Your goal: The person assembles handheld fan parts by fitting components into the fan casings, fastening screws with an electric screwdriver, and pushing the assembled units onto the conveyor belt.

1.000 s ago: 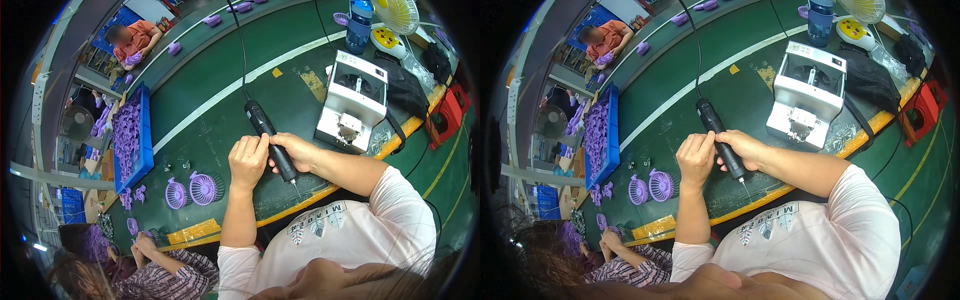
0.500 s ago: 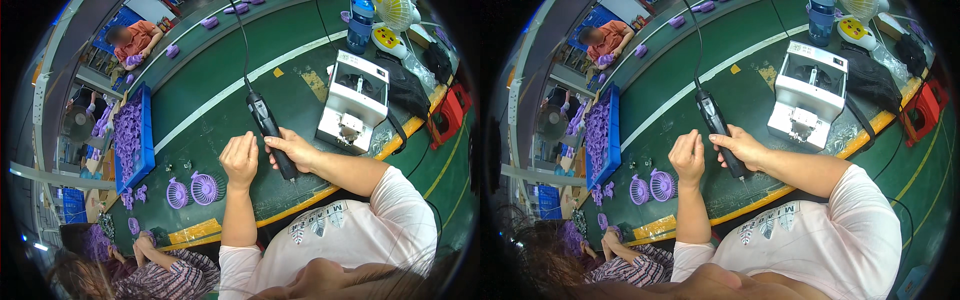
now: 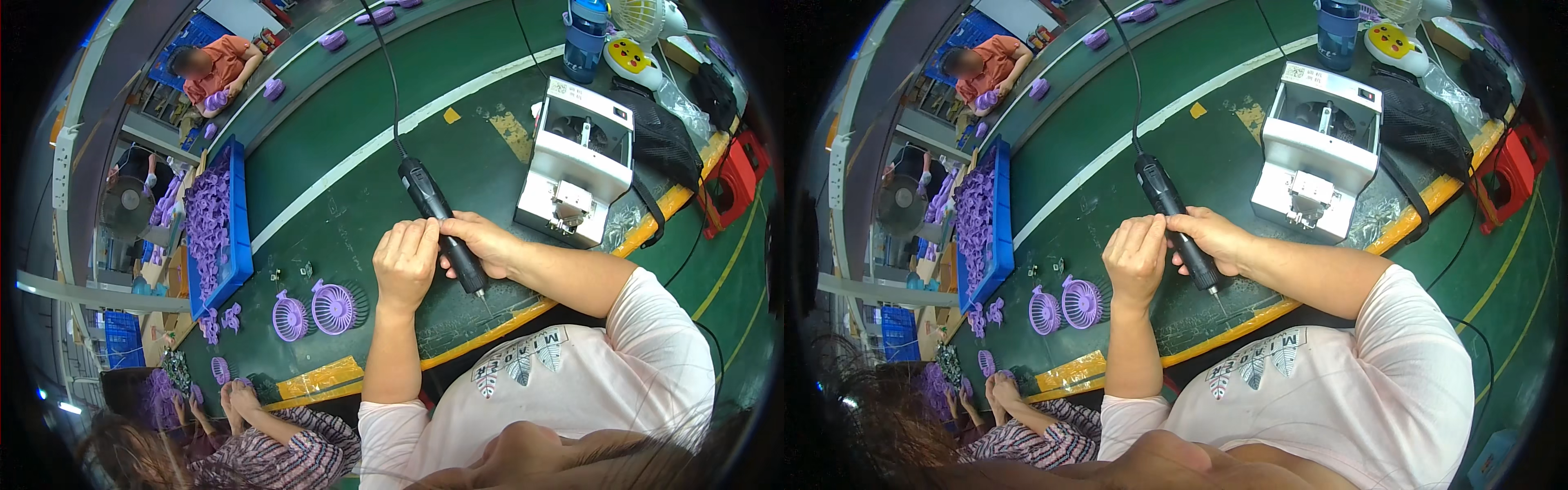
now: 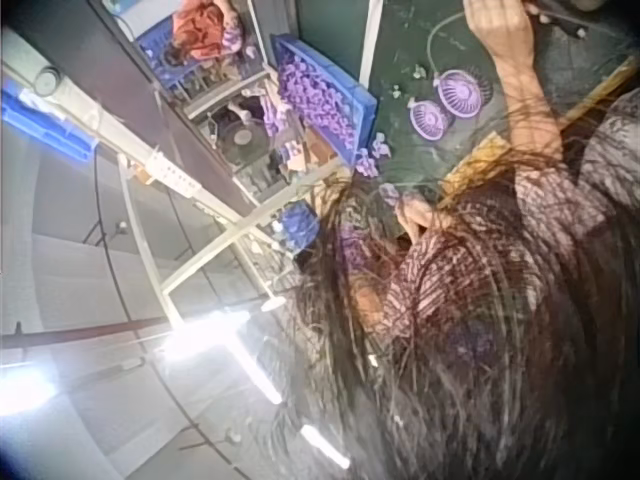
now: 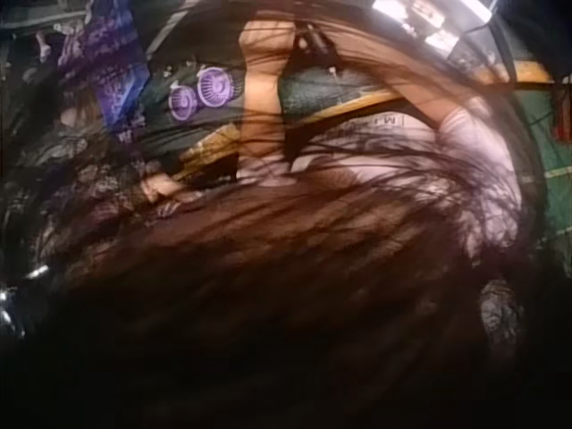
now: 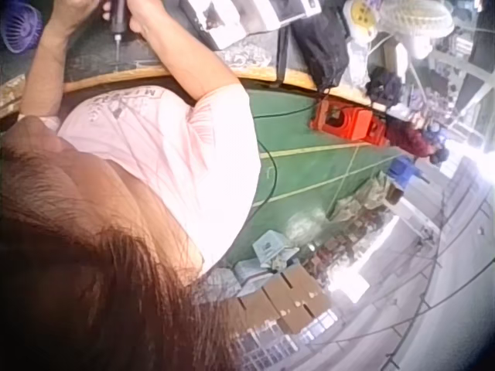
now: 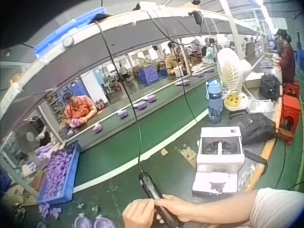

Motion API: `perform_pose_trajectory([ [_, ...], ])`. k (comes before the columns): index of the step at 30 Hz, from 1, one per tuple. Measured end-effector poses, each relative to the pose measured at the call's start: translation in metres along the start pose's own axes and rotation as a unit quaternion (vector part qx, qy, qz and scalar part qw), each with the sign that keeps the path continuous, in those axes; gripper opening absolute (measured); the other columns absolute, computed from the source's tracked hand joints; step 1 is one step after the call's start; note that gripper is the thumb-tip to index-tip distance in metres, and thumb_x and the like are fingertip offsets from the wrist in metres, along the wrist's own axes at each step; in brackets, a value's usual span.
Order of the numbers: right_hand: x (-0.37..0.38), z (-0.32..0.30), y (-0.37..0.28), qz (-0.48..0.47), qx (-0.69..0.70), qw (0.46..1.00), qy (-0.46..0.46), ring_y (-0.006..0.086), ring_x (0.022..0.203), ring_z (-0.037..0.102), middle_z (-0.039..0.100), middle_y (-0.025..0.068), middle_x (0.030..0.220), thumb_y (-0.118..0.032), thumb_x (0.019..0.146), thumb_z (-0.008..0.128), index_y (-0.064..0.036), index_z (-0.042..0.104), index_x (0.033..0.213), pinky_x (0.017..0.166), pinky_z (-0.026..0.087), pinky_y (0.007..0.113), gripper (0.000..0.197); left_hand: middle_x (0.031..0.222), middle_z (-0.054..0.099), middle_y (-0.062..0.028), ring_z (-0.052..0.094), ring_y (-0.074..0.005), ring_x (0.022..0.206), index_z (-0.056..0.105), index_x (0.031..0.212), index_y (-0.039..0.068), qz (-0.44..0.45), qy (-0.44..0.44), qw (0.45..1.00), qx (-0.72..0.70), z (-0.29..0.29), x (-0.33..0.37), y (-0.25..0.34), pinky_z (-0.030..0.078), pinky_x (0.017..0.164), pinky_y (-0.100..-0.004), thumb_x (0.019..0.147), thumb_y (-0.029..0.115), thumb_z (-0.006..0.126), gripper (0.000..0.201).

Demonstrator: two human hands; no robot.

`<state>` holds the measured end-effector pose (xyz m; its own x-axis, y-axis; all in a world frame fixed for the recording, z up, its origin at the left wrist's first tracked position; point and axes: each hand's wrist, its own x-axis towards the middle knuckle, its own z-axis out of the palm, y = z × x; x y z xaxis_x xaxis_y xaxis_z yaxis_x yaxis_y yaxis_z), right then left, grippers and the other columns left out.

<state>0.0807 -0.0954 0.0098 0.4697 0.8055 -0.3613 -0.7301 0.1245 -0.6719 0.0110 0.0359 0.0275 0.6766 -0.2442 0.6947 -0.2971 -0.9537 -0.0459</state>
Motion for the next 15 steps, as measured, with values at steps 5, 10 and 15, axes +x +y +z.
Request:
perform_pose_trajectory([
  [5, -0.0019, 0.0002, -0.0013, 0.016, 0.015, 1.0, -0.005, 0.0128, 0.057, 0.055, 0.052, 0.005, 0.077, -0.025, 0.088, 0.05, -0.0064, 0.046, 0.095, 0.048, 0.05, 0.027, 0.021, 0.077, 0.057, -0.0059, 0.057, -0.0207, 0.072, 0.061, 0.087, 0.002, 0.006, -0.006, 1.0, 0.002, 0.0026, -0.0005, -0.001, 0.046, 0.06, -0.0313, 0.06, 0.005, 0.064, 0.028],
  [10, -0.0017, -0.0007, 0.0002, 0.025, 0.03, 0.999, -0.028, 0.0135, 0.057, 0.055, 0.053, 0.0055, 0.077, -0.026, 0.088, 0.05, -0.0064, 0.047, 0.094, 0.048, 0.051, 0.028, 0.021, 0.072, 0.056, -0.0055, 0.057, -0.0203, 0.068, 0.062, 0.086, 0.001, 0.006, 0.015, 1.0, -0.015, 0.0052, -0.0018, -0.002, 0.046, 0.058, -0.0315, 0.061, 0.003, 0.064, 0.026],
  [15, -0.0008, -0.0009, 0.0018, 0.019, 0.032, 0.998, -0.046, 0.0132, 0.058, 0.055, 0.053, 0.0051, 0.077, -0.028, 0.088, 0.051, -0.0065, 0.046, 0.096, 0.048, 0.051, 0.027, 0.023, 0.067, 0.054, -0.0056, 0.056, -0.0202, 0.063, 0.061, 0.084, 0.001, 0.015, 0.05, 0.998, -0.016, 0.0047, 0.0003, -0.0007, 0.046, 0.057, -0.0315, 0.061, 0.002, 0.064, 0.023],
])
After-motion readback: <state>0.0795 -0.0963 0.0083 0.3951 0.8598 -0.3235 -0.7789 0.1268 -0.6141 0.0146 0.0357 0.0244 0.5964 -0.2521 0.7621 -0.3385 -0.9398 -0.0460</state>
